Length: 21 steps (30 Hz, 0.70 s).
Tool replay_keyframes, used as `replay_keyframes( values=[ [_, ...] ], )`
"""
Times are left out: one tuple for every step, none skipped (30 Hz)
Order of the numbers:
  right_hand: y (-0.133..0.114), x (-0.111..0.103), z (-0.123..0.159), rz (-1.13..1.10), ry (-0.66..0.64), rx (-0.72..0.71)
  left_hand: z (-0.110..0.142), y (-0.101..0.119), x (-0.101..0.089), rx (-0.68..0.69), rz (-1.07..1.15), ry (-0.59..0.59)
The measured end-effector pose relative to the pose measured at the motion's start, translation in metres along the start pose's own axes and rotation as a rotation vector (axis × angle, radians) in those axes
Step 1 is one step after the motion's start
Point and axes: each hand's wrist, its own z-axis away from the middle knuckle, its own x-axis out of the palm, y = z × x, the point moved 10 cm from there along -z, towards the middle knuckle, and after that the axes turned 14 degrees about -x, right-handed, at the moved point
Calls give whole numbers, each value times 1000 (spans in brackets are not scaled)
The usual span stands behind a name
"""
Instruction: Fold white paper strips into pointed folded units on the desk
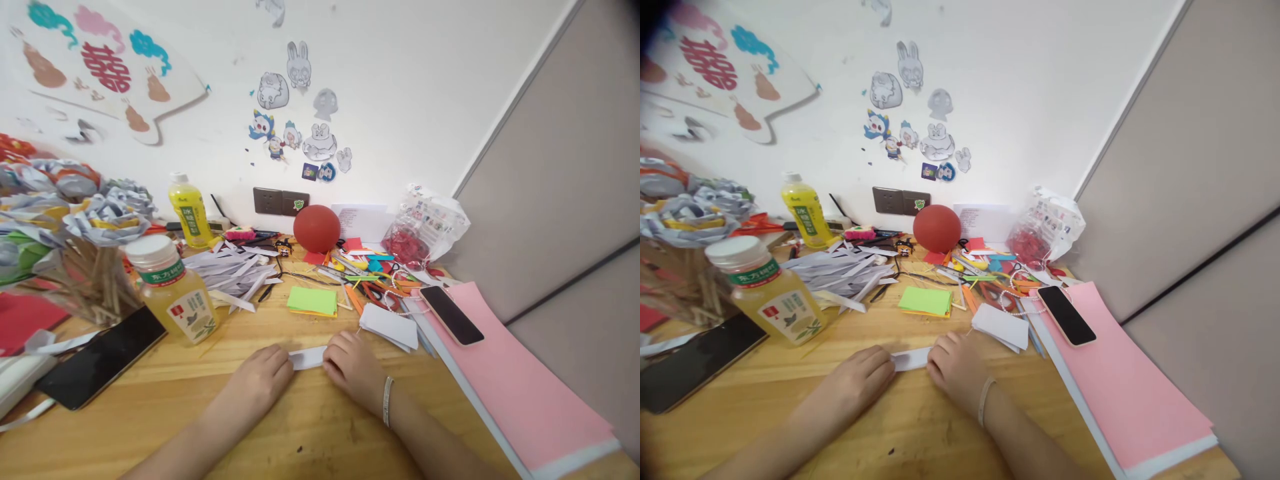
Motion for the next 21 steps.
replay_keyframes(
  values=[
    [0,0,0,-27,-7,6,-1,-2,1,-15,3,-1],
    [1,1,0,-48,-16,13,-2,-3,2,-35,9,0],
    [2,1,0,-65,-23,23,-2,-5,3,-57,18,-1],
    [3,2,0,-80,-27,38,-3,-7,4,-78,29,-2],
    [4,2,1,-97,-27,60,-4,-8,4,-98,42,-2],
    [7,2,1,-116,-20,95,-4,-9,4,-116,54,0],
    [10,3,2,-138,-8,137,-5,-9,3,-132,64,3],
    [14,3,3,-162,7,183,-5,-9,2,-146,73,4],
    [17,4,5,-182,23,227,-5,-9,1,-161,84,6],
    [20,5,6,-196,36,266,-6,-10,1,-178,98,6],
    [21,5,7,-202,46,297,-7,-11,0,-197,116,3],
    [23,5,8,-200,54,321,-8,-12,0,-217,135,-1],
    [23,6,8,-193,58,339,-8,-13,0,-236,150,-8],
    [24,5,9,-180,60,356,-9,-15,1,-253,158,-14],
    [24,5,9,-166,62,370,-10,-15,2,-265,159,-20],
    [24,5,9,-150,63,380,-11,-15,3,-273,153,-26],
    [23,4,9,-137,62,387,-11,-16,4,-281,141,-30],
    [23,4,9,-124,62,390,-12,-16,5,-293,126,-36],
    [22,4,9,-113,63,392,-13,-17,7,-309,109,-44],
    [22,3,10,-104,68,395,-13,-18,8,-331,89,-56],
    [22,3,10,-98,73,398,-13,-19,10,-354,66,-77]
  ],
)
